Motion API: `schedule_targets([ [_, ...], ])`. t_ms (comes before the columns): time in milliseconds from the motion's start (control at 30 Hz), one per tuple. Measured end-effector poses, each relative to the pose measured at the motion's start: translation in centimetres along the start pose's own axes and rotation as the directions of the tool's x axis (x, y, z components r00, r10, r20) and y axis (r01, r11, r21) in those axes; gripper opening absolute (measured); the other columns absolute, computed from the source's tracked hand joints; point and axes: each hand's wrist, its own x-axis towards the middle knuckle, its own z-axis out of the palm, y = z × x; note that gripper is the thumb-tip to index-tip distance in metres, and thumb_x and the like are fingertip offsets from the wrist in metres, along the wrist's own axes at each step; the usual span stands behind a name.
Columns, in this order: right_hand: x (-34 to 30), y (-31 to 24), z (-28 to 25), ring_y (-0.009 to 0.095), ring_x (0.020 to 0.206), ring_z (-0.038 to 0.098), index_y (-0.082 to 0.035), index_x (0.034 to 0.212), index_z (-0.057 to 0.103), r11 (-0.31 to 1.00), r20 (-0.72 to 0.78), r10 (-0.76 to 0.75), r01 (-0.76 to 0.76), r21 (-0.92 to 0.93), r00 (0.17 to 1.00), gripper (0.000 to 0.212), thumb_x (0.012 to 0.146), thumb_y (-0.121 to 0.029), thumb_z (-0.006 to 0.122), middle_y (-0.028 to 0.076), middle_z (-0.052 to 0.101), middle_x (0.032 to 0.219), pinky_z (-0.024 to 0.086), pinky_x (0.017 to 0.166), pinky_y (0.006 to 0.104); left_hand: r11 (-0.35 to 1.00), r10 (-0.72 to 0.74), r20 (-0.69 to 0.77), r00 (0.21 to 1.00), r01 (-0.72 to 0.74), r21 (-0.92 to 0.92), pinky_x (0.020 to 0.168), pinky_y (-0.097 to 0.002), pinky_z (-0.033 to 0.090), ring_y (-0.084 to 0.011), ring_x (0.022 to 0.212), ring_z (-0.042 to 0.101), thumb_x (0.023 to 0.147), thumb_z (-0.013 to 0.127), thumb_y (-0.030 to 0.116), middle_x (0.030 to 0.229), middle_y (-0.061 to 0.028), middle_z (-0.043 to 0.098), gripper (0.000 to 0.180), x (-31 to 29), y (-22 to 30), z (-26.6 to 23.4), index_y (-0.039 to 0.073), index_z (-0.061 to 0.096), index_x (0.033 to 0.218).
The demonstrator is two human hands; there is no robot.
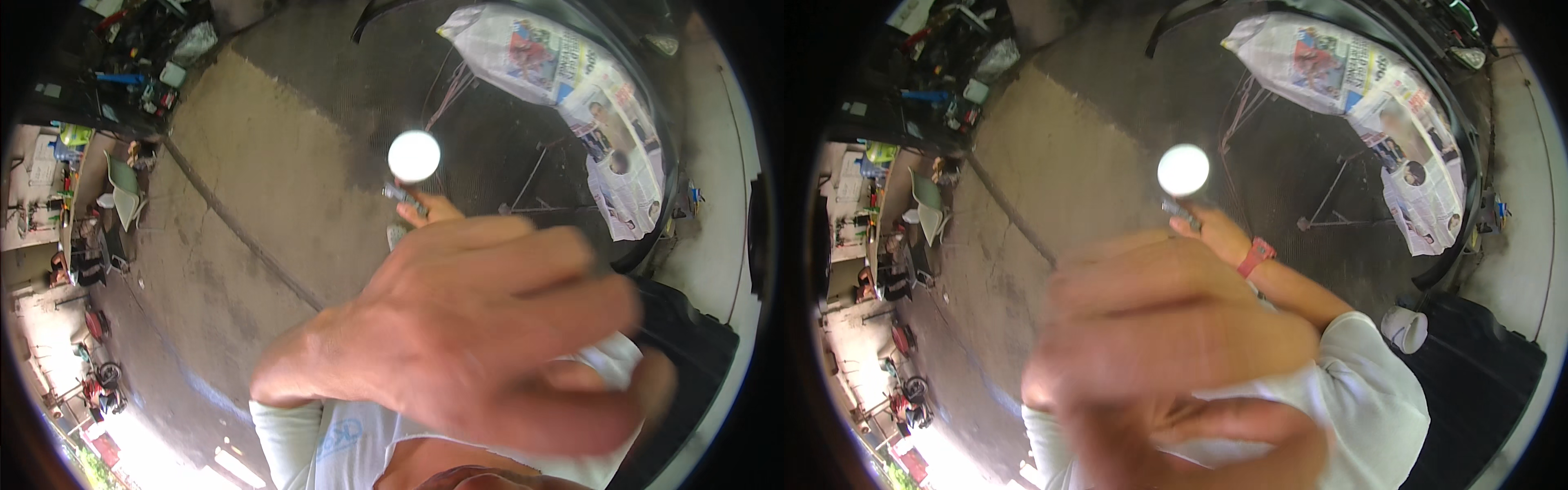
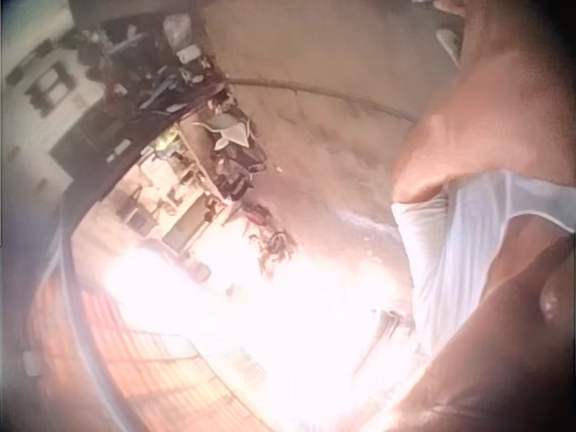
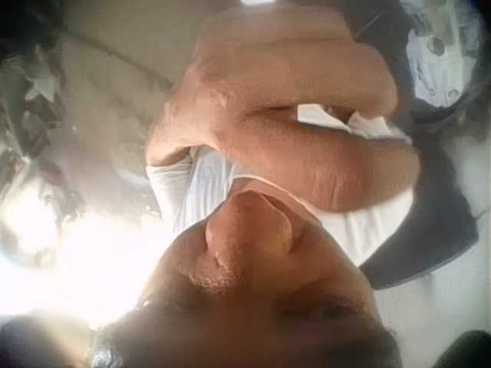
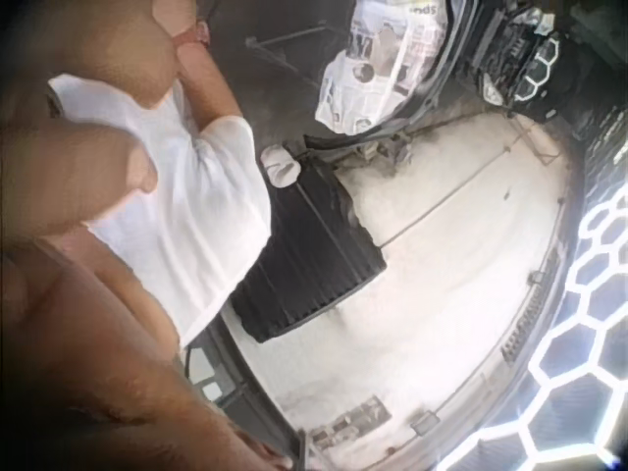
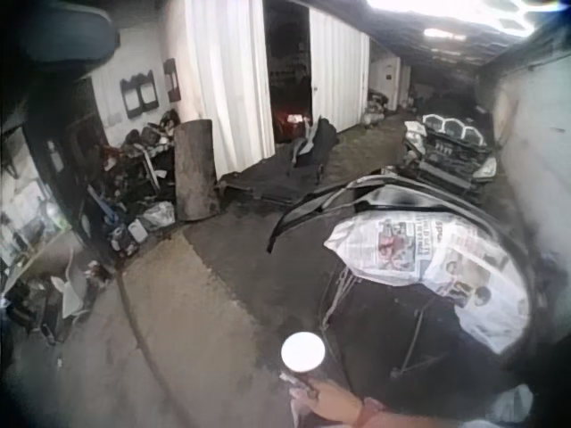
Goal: The person uses a spray gun to apply paint to a car bumper that is partially covered with newspaper. They move around the bumper to cover different areas and then walk away from the part.
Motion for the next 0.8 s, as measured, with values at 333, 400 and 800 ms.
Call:
schedule_targets([
  [333,12.0,-2.7,-4.5,0.011,0.060,0.057,-0.012,0.162,0.048,0.997,-0.520,-0.023,0.059,0.052,0.854,0.057,0.115,-0.044,0.046,0.006,0.075,0.102,0.049,0.055,0.0285,0.777,-0.083,0.196,0.977,0.187,-0.602,0.061,-0.0368,0.047,-0.0216,0.073,0.059,0.083,0.078,0.019,0.083,-0.0046,0.058,0.023,-0.4,-7.0,-6.6,0.009,0.070,0.102],
  [400,15.2,-3.5,-6.2,0.008,0.056,0.054,-0.013,0.162,0.047,0.997,-0.612,-0.025,0.067,0.045,0.790,0.057,0.116,-0.045,0.043,0.005,0.074,0.100,0.046,0.049,0.0261,0.888,-0.047,0.400,0.915,0.222,-0.403,0.061,-0.0355,0.055,-0.0209,0.071,0.068,0.086,0.079,0.032,0.090,-0.0060,0.071,0.026,-1.7,-8.6,-10.0,0.010,0.076,0.100],
  [800,34.0,-6.7,-11.4,0.018,0.074,0.073,-0.005,0.149,0.060,0.980,-0.863,0.200,-0.080,0.184,0.465,0.056,0.113,-0.046,0.047,0.010,0.076,0.087,0.056,0.061,0.0329,0.208,-0.978,0.031,0.206,0.965,0.161,0.089,-0.0377,0.056,-0.0259,0.097,0.072,0.097,0.079,0.019,0.105,-0.0142,0.074,0.025,-37.4,-33.3,-32.4,0.003,0.070,0.114],
])
